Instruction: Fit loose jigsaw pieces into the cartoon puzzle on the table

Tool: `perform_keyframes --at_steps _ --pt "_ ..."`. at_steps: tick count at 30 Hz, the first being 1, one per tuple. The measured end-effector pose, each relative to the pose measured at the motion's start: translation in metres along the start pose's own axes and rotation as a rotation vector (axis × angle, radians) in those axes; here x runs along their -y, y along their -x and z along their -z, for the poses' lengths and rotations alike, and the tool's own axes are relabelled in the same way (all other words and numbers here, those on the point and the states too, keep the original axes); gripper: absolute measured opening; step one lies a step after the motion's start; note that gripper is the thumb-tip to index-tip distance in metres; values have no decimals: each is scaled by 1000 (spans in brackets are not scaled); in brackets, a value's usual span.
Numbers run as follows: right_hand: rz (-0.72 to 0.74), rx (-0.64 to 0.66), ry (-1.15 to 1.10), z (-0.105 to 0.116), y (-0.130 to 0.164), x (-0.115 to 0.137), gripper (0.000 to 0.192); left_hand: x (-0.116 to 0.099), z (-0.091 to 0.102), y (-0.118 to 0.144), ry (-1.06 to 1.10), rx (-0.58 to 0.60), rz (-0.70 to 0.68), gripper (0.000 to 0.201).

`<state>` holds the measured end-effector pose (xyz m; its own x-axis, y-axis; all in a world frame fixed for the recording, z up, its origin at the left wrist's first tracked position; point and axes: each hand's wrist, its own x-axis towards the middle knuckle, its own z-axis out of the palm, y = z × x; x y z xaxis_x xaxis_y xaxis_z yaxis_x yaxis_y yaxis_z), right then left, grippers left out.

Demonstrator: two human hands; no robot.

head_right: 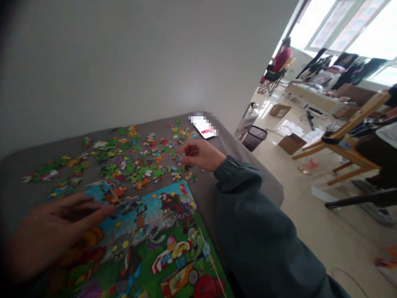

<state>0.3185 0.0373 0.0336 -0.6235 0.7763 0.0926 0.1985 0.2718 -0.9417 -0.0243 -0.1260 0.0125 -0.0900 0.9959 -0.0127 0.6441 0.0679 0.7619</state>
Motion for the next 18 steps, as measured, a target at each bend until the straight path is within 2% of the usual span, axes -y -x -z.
perform_keyframes --at_steps 2,4,6,9,12,18 --pt "74 95 -163 -29 3 10 22 -43 -1 -7 93 44 15 29" --pt "103 156 -229 -57 6 18 23 -61 -2 -8 168 81 47 26" --pt "120 185 -254 -77 10 22 24 -61 -4 -5 210 133 62 24" --pt "72 206 -263 -94 12 22 33 -52 -6 -1 233 201 41 22" --pt "35 199 -260 -102 13 21 40 -50 -7 0 227 233 14 21" --pt "7 168 -155 -110 16 26 27 -54 -9 -1 195 226 -15 26"
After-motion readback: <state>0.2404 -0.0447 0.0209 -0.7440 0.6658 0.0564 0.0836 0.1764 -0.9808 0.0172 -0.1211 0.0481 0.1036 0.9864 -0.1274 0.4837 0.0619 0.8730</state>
